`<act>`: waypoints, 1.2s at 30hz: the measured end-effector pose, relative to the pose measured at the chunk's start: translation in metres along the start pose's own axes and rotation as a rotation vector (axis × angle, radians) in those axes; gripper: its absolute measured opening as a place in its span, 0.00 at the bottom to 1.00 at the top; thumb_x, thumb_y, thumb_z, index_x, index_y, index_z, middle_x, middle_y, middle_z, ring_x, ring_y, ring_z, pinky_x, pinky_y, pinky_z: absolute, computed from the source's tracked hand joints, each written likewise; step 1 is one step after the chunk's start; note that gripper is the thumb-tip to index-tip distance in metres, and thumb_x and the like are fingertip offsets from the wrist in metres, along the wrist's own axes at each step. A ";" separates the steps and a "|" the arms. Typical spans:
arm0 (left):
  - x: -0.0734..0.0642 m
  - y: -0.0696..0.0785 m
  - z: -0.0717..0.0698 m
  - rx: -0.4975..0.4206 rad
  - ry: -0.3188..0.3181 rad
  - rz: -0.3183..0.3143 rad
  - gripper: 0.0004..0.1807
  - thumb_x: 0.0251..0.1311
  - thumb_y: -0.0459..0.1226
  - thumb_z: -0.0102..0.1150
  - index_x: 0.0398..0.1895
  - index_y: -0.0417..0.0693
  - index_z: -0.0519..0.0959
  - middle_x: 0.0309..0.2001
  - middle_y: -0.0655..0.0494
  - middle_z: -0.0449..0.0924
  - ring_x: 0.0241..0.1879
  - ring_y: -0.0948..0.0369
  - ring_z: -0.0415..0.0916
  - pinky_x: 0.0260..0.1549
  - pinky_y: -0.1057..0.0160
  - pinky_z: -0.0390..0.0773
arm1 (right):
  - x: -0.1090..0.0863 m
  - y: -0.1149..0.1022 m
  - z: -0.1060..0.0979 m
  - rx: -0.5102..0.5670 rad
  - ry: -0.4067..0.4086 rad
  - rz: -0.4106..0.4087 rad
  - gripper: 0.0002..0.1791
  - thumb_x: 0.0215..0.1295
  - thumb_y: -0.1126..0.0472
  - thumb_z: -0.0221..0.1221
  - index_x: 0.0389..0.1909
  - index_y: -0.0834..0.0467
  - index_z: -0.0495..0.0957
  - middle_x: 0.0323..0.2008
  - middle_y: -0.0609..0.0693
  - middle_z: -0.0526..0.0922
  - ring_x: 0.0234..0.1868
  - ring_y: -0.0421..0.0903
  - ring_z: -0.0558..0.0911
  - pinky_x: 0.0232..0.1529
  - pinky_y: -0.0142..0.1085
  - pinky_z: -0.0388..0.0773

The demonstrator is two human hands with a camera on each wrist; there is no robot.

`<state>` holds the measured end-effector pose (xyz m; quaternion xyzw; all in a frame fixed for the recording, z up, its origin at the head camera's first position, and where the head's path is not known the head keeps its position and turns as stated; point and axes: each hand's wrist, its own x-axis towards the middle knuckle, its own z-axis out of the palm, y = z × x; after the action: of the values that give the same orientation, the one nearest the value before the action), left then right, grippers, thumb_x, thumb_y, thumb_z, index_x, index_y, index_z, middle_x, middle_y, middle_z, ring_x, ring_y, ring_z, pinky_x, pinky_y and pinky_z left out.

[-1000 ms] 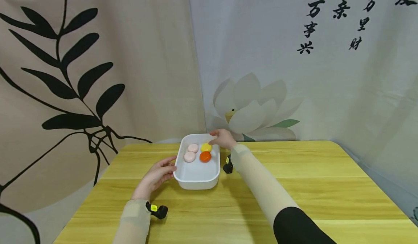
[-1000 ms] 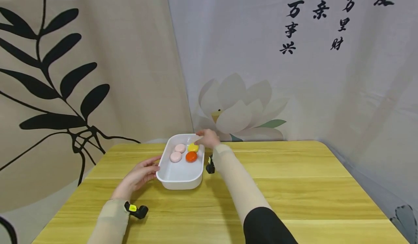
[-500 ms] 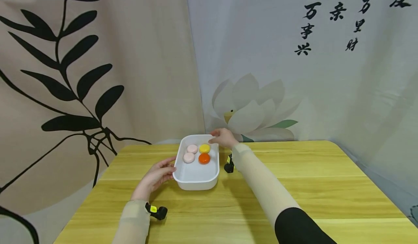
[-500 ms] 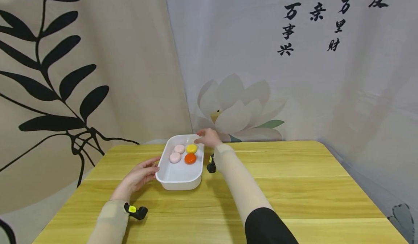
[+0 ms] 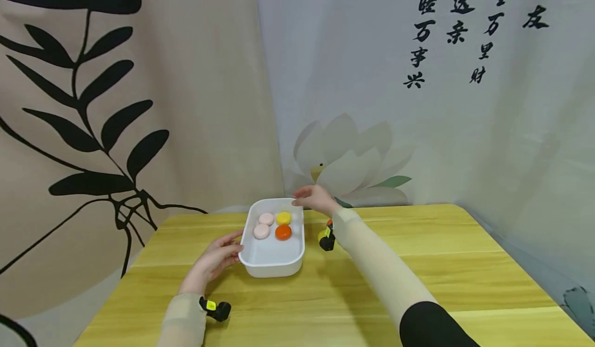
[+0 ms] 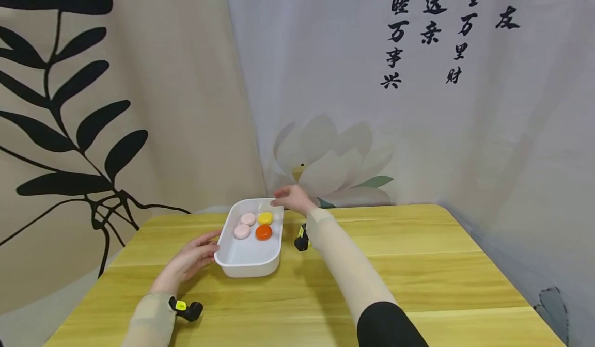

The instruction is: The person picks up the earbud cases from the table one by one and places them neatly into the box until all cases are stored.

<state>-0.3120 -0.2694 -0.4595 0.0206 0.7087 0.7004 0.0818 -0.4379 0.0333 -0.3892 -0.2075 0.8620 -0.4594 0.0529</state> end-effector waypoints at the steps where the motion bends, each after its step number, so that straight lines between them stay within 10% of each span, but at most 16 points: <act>1: 0.000 0.000 0.000 0.001 0.001 -0.002 0.32 0.66 0.28 0.53 0.73 0.35 0.57 0.49 0.38 0.70 0.36 0.57 0.74 0.36 0.66 0.79 | -0.002 0.001 -0.001 0.006 -0.006 -0.008 0.25 0.61 0.53 0.66 0.55 0.62 0.78 0.50 0.51 0.82 0.52 0.49 0.79 0.54 0.42 0.76; 36: 0.000 0.001 -0.002 -0.017 -0.042 0.002 0.35 0.66 0.30 0.54 0.73 0.35 0.54 0.51 0.37 0.71 0.40 0.56 0.76 0.40 0.65 0.80 | -0.085 0.086 0.001 0.387 0.142 0.111 0.24 0.64 0.58 0.63 0.58 0.65 0.75 0.53 0.55 0.81 0.56 0.51 0.76 0.64 0.48 0.65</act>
<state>-0.3123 -0.2719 -0.4585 0.0351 0.7010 0.7058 0.0962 -0.3870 0.1094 -0.4678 -0.1128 0.7693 -0.6263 0.0562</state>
